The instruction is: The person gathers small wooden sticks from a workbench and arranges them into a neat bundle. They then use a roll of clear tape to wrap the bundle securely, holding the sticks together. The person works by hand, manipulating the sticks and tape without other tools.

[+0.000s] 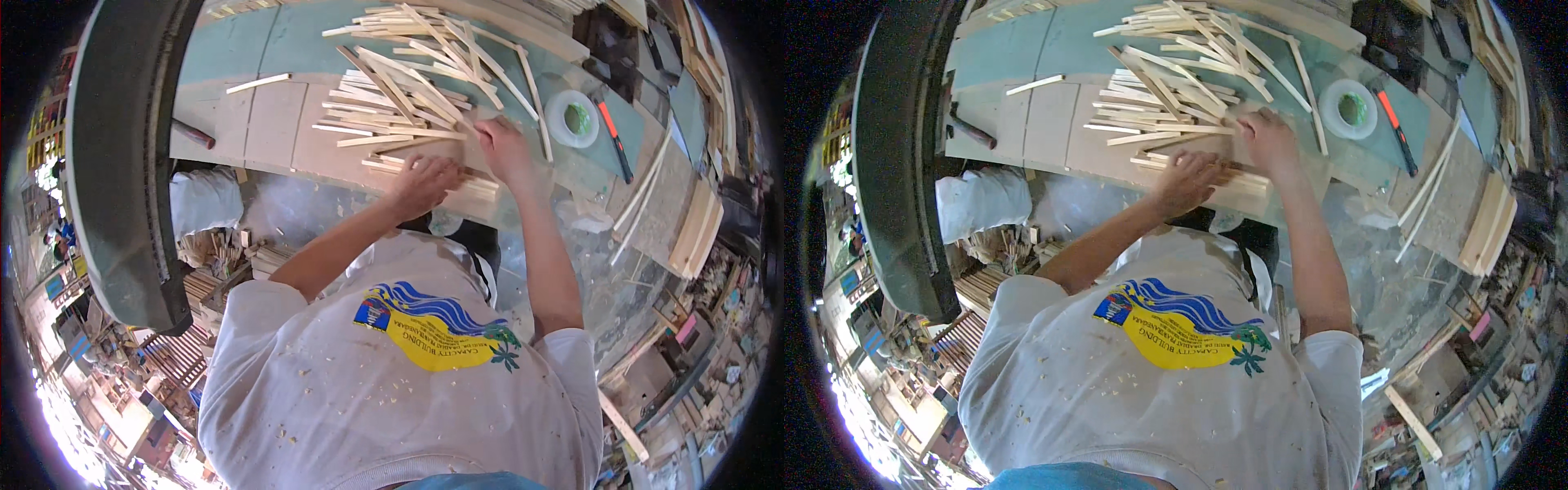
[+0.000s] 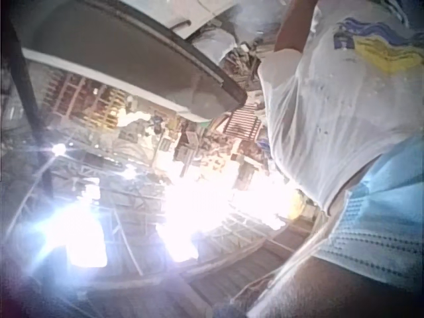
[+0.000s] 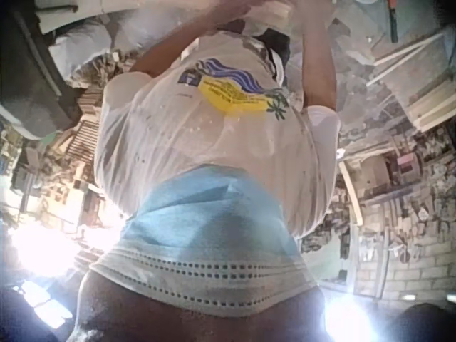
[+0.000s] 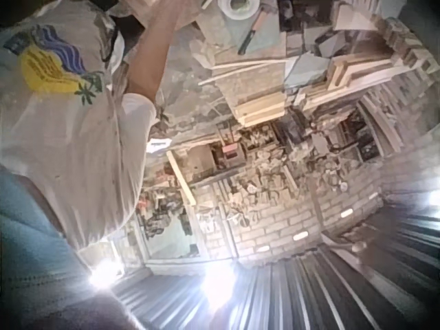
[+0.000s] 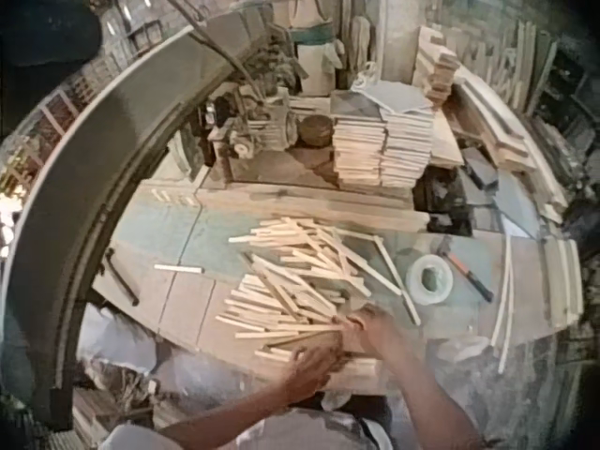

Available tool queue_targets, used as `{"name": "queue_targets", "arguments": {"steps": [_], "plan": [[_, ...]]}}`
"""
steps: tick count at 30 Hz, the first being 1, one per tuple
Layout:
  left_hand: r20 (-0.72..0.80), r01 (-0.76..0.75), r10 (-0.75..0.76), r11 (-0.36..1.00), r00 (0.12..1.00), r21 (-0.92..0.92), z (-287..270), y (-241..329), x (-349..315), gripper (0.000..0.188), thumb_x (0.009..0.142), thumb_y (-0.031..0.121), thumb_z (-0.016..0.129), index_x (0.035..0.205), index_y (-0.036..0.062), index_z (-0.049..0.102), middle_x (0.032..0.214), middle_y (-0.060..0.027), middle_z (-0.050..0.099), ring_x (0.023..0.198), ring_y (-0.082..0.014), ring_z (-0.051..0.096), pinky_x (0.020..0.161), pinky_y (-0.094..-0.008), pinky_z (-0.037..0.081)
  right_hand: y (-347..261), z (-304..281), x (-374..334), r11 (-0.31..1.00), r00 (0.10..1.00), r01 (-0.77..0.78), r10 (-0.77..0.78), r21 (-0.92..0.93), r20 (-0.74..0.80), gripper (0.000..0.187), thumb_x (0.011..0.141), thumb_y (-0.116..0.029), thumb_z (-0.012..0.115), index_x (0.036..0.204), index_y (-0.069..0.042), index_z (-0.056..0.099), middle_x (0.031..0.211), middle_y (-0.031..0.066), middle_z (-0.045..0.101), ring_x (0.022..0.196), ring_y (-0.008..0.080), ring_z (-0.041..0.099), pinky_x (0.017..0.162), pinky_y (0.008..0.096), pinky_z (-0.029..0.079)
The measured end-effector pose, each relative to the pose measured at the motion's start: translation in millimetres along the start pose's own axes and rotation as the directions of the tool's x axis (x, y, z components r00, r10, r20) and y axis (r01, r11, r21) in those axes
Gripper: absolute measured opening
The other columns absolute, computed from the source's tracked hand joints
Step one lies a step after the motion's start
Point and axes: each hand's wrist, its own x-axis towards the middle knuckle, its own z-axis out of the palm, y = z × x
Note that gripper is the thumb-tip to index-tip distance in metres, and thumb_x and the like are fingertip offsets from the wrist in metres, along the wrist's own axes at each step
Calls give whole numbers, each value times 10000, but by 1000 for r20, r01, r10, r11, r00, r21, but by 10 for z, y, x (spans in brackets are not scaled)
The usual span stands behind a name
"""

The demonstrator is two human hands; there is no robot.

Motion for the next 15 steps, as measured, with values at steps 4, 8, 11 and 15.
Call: {"name": "queue_targets", "arguments": {"steps": [4,8,11,15], "plan": [[-106,127,-142,982,984,-141,-356,174,-14,571,804,371,765,1323,202,597,1234,-42,570,1139,-237,546,969,-508,373,-63,-149,-608,997,997,71,-71,11,-9,166,845,-59,711,1008,-89,707,953,103,654,903,306,654,778,410,538],[-61,182,-194,969,979,-164,-586,213,78,635,782,345,795,1346,164,567,1296,-68,537,1202,-253,525,985,-532,365,-69,-16,-1004,996,996,79,-76,-46,54,157,840,-101,717,996,-103,700,957,70,636,903,286,633,793,410,538],[86,206,-199,975,976,-85,-545,156,143,663,788,342,798,1371,147,550,1331,-78,519,1245,-260,509,1019,-552,352,2,97,-1112,989,992,113,-106,-94,75,136,861,-137,701,994,-111,691,975,58,635,908,282,627,810,418,531],[243,191,-179,981,953,-24,-308,8,100,635,801,368,786,1355,139,574,1311,-74,536,1278,-246,495,1082,-560,324,52,117,-1123,987,994,87,-77,-133,79,137,872,-155,700,1004,-117,694,973,54,635,920,278,626,822,431,521]]}}
